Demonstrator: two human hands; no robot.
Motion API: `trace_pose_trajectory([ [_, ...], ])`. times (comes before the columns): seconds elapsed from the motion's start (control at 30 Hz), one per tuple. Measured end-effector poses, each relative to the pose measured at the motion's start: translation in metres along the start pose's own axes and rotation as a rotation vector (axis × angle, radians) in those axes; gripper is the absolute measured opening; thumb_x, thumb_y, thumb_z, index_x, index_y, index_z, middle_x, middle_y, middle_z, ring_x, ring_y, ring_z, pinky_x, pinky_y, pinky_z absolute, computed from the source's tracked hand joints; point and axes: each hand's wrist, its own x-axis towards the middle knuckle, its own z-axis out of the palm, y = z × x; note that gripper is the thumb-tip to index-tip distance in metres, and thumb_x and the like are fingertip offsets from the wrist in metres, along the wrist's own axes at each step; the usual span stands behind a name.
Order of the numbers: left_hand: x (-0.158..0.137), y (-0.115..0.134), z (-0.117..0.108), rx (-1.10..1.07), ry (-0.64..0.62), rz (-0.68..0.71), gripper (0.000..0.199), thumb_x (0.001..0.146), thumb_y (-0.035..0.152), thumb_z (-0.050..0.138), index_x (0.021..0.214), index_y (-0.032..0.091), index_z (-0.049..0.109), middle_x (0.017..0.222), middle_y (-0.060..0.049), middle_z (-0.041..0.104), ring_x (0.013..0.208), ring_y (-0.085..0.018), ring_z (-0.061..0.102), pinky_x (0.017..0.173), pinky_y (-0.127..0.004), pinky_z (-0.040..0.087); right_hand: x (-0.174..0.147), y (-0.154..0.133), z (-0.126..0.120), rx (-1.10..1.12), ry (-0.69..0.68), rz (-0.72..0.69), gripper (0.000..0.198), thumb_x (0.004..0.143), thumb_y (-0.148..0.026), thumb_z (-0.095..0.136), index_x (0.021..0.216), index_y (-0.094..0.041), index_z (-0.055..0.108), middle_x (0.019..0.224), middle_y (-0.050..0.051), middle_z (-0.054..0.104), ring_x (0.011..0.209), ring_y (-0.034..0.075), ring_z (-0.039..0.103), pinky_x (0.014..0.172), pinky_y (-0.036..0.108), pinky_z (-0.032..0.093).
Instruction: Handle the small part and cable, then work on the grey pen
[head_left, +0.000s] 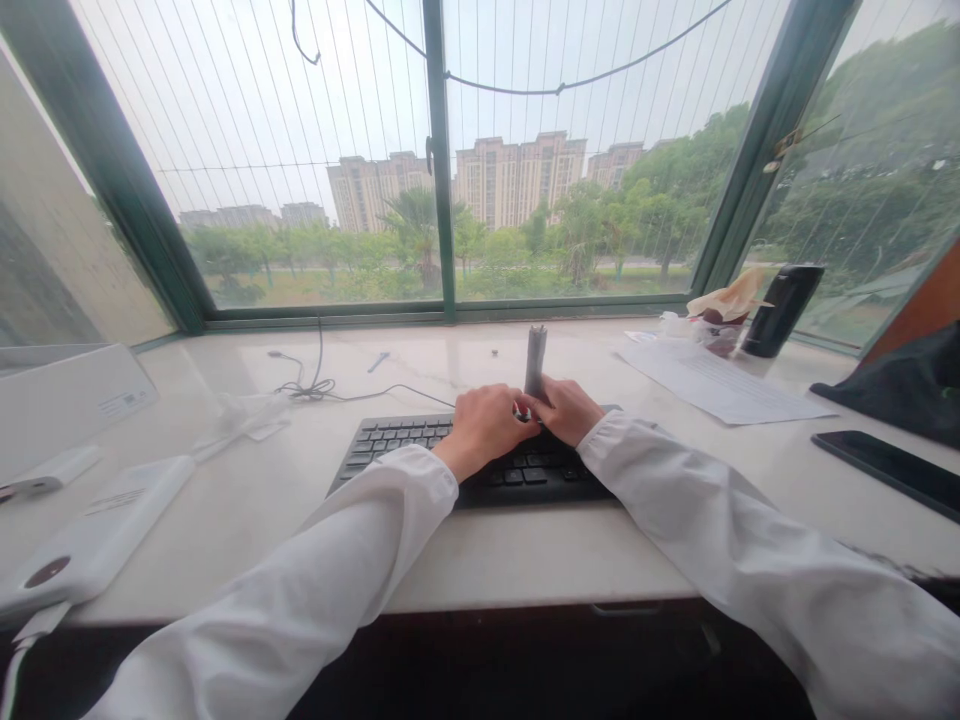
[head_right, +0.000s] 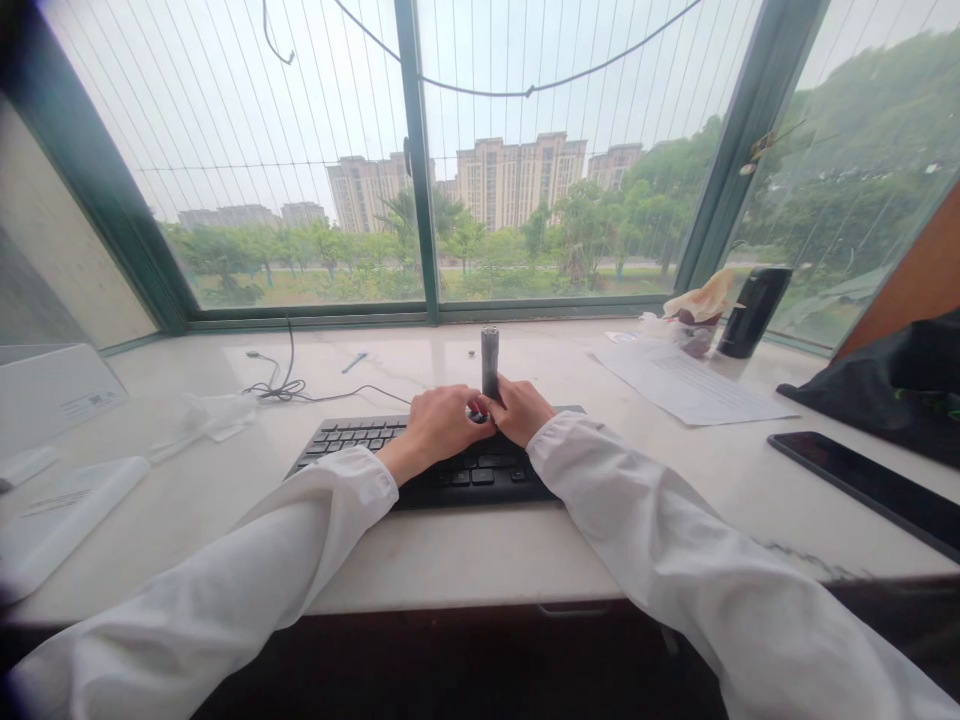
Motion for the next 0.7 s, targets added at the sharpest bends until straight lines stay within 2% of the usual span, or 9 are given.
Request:
trace_pose_trajectory([
  [0.23,0.0025,0.0028,0.0007,-0.011,-0.014,-0.026,0.030,0.073,0.056,0.059,0.086,0.033,0.072,0.091,0.000,0.071,0.084,-0.023,0.065,0.072,-0.032,0.046,-0.0012,-0.0064,-0.0033,-0.023,0.007,0.048,0.018,0.091,-0.034,0.050,0.088,-0.019,0.058,0.078,0.004,0.069,0.071,0.019,0.063,0.064,0.025,0.038],
  [0.4,0.0019,0.0024,0.0011,-0.012,-0.020,-0.044,0.033,0.073,0.061,0.057,0.086,0.034,0.073,0.088,-0.001,0.071,0.082,-0.024,0.066,0.070,-0.033,0.046,-0.0036,-0.0051,0.0015,-0.090,0.042,0.043,0.018,0.091,-0.034,0.050,0.093,-0.018,0.057,0.077,0.004,0.069,0.072,0.020,0.064,0.063,0.026,0.037],
  [0.7,0.0047,0.0004,-0.0008,-0.008,-0.043,-0.012,0.029,0.073,0.057,0.059,0.085,0.035,0.074,0.083,-0.002,0.072,0.080,-0.024,0.066,0.069,-0.033,0.048,-0.0026,-0.0101,0.0009,-0.181,0.060,0.058,0.019,0.091,-0.035,0.048,0.093,-0.017,0.056,0.077,0.006,0.068,0.070,0.020,0.064,0.061,0.027,0.035],
])
